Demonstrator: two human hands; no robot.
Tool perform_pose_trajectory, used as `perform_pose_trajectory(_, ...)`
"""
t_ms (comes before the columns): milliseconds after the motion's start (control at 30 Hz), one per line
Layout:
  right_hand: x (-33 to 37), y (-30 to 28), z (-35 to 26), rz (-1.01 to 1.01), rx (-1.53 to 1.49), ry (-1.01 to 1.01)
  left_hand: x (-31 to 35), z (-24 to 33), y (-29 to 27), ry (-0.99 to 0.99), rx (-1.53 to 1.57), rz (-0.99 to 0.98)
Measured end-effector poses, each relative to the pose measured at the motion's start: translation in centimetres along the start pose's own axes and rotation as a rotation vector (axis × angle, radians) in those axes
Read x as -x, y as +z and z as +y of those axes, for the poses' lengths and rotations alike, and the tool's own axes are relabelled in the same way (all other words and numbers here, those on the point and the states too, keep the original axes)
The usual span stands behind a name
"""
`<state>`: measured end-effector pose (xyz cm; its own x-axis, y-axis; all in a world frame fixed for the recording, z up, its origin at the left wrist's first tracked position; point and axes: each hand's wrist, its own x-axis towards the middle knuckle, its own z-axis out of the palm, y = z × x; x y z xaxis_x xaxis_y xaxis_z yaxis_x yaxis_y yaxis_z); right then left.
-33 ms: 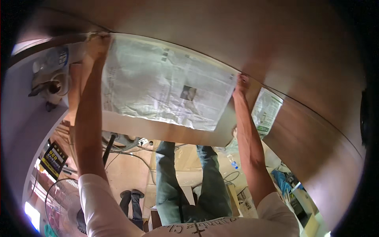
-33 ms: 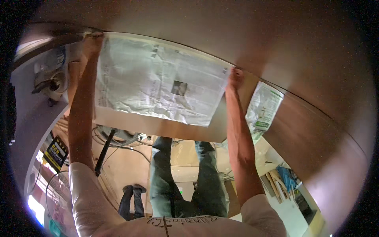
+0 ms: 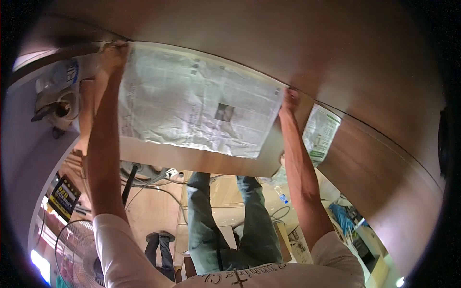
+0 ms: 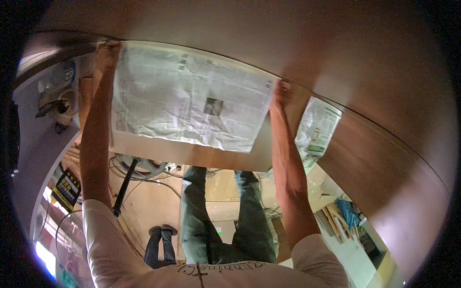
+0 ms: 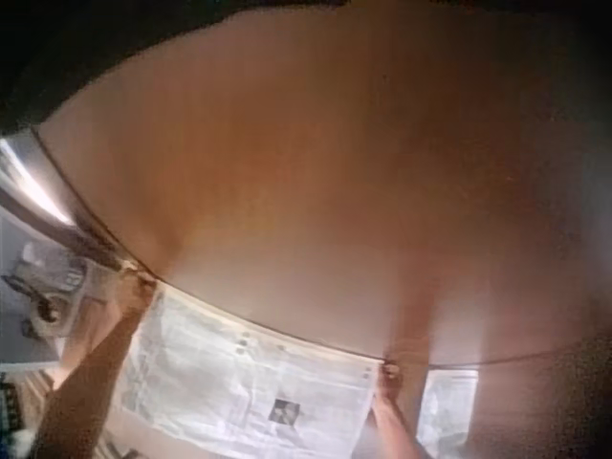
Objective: The person tapes several pieces of newspaper together on a wooden surface using masking tape, smoothing the tape by hand and aligning edges.
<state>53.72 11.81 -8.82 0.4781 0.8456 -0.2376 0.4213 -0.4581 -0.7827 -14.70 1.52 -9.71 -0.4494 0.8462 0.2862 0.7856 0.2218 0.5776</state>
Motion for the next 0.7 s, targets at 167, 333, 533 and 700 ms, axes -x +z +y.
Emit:
perform_pose_trajectory(167, -0.3, -2.7, -1.4, 0.073, 0.056, -0.096, 0.9, 5.6, 2.4, -0.142, -0.281, -0.023)
perform_pose_trajectory(333, 2.9, -0.3, -4.4, 0.037, -0.036, 0.049, -1.3, 2.3, -1.7, -0.199, -0.413, -0.079)
perform_pose_trajectory(533, 1.0, -1.7, -3.6, 0.045, -0.136, 0.011, -1.7, 2.6, 0.3, -0.243, -0.338, -0.075)
perform_pose_trajectory(700, 4.4, -1.2, -5.5, -0.019, -0.202, 0.102, -0.6, 3.1, -2.6, -0.235, -0.330, -0.077)
